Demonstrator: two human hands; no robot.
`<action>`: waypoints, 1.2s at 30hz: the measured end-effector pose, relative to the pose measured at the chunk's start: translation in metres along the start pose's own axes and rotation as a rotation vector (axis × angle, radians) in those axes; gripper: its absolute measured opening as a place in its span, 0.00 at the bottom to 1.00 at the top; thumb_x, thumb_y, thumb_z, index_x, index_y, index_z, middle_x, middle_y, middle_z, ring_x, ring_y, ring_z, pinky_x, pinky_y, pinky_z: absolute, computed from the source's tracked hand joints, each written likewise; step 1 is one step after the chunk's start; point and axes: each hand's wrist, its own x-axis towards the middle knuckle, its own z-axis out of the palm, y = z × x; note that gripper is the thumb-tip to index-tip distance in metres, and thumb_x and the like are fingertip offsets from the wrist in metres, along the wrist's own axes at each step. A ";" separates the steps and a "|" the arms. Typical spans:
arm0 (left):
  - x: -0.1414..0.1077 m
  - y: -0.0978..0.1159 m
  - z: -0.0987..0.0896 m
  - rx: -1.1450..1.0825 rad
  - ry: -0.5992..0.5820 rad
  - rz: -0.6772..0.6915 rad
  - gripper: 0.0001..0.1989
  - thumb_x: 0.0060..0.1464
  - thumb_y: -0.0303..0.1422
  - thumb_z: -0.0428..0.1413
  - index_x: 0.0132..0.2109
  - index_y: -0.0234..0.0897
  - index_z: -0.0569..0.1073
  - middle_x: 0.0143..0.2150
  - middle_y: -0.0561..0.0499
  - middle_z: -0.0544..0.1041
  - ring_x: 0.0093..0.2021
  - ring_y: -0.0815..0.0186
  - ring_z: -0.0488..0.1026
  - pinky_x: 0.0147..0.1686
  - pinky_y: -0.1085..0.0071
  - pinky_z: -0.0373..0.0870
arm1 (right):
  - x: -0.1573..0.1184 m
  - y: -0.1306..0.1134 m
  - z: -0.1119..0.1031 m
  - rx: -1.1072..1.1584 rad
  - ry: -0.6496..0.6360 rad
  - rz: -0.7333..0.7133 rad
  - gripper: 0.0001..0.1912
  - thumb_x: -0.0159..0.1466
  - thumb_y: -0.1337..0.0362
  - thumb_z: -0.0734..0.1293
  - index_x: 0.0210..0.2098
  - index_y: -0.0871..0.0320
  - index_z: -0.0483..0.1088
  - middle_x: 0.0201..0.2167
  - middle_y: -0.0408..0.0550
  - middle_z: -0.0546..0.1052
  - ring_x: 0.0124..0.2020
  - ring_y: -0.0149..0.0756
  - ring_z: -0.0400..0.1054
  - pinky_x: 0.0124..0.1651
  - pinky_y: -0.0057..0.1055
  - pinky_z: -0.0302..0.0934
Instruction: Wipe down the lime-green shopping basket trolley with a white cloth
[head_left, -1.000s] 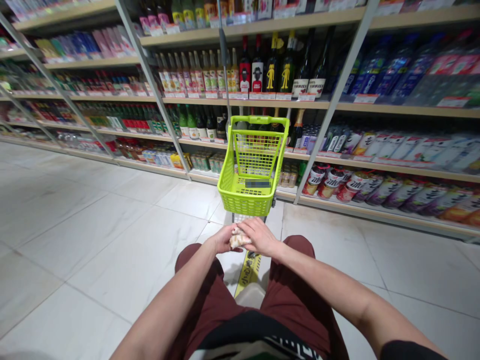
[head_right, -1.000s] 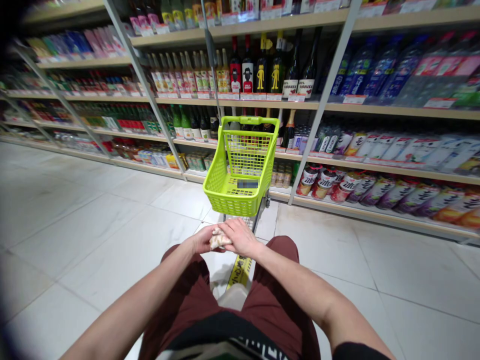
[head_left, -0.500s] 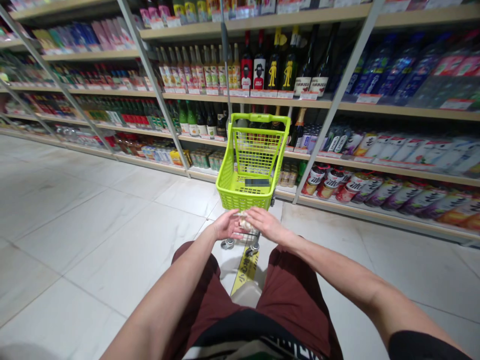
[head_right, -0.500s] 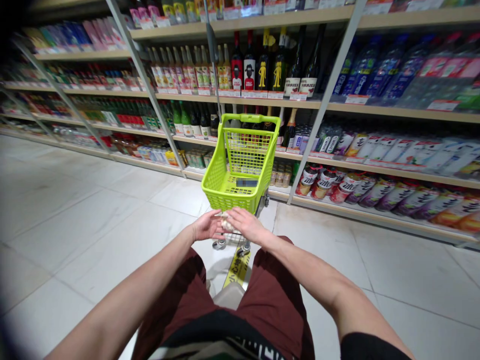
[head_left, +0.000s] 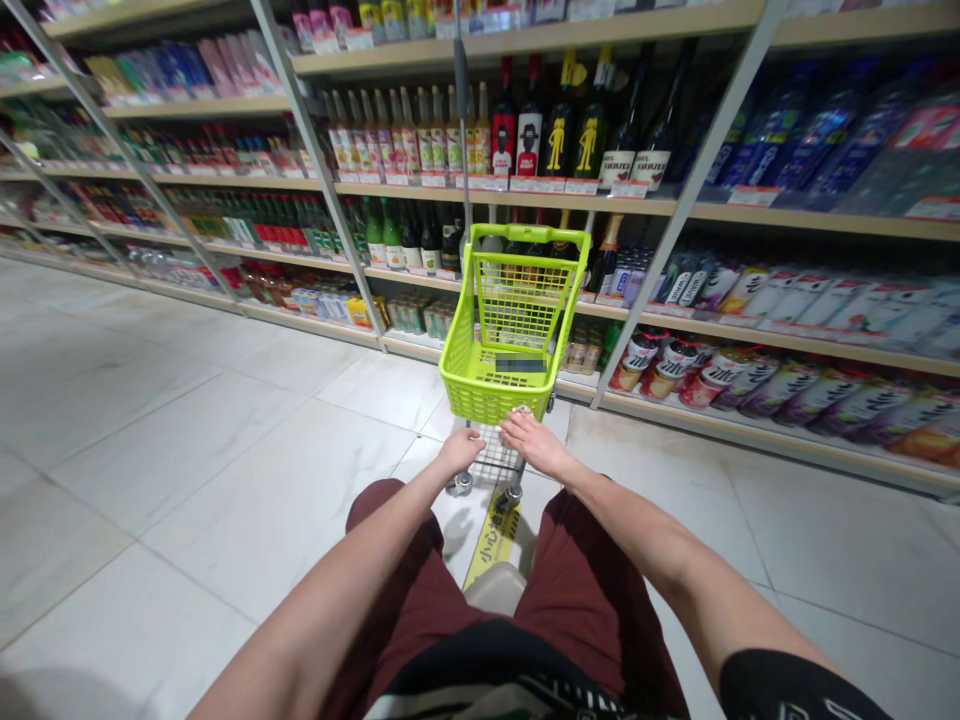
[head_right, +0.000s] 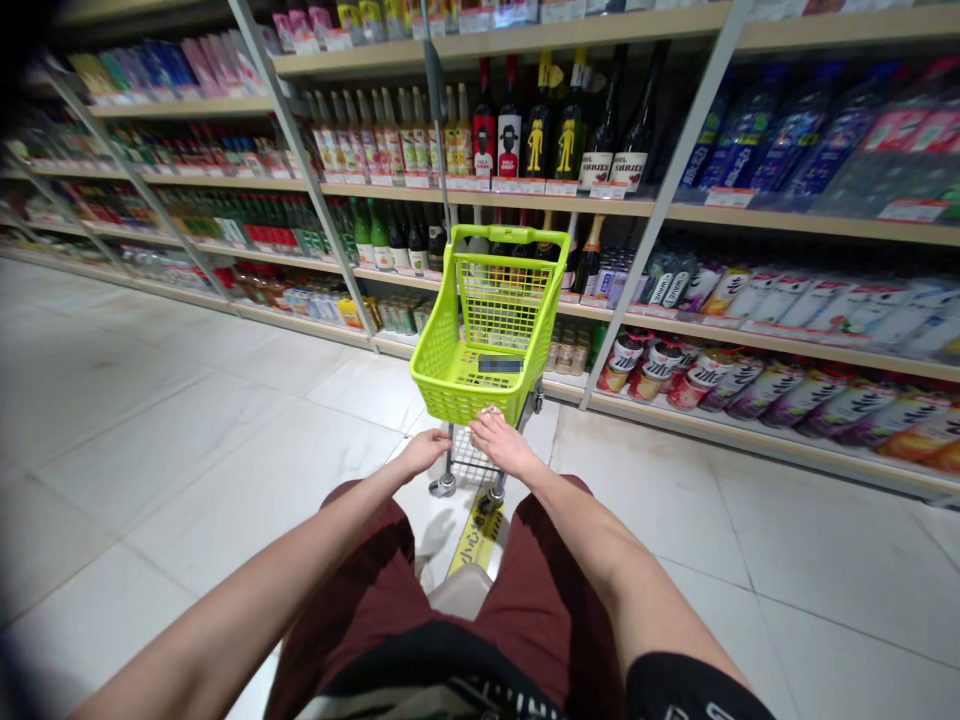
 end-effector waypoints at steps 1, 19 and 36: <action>0.003 -0.001 -0.002 0.061 0.044 0.037 0.12 0.44 0.31 0.52 0.39 0.35 0.69 0.42 0.44 0.74 0.46 0.56 0.69 0.43 0.65 0.63 | 0.010 -0.001 -0.008 0.014 0.045 0.008 0.15 0.64 0.71 0.55 0.49 0.59 0.65 0.53 0.52 0.66 0.60 0.40 0.48 0.58 0.50 0.49; 0.013 -0.038 -0.028 0.621 0.194 0.206 0.22 0.46 0.29 0.48 0.51 0.33 0.62 0.54 0.41 0.64 0.54 0.57 0.61 0.52 0.64 0.57 | 0.091 -0.019 -0.001 0.085 0.022 -0.077 0.16 0.65 0.70 0.52 0.51 0.58 0.62 0.57 0.48 0.61 0.62 0.36 0.39 0.63 0.46 0.36; 0.005 -0.031 -0.036 0.671 0.205 0.214 0.23 0.47 0.30 0.48 0.52 0.33 0.62 0.56 0.39 0.62 0.54 0.57 0.60 0.52 0.63 0.56 | 0.109 -0.032 0.005 -0.008 0.034 -0.108 0.17 0.65 0.70 0.52 0.50 0.61 0.62 0.56 0.50 0.61 0.62 0.39 0.41 0.62 0.46 0.37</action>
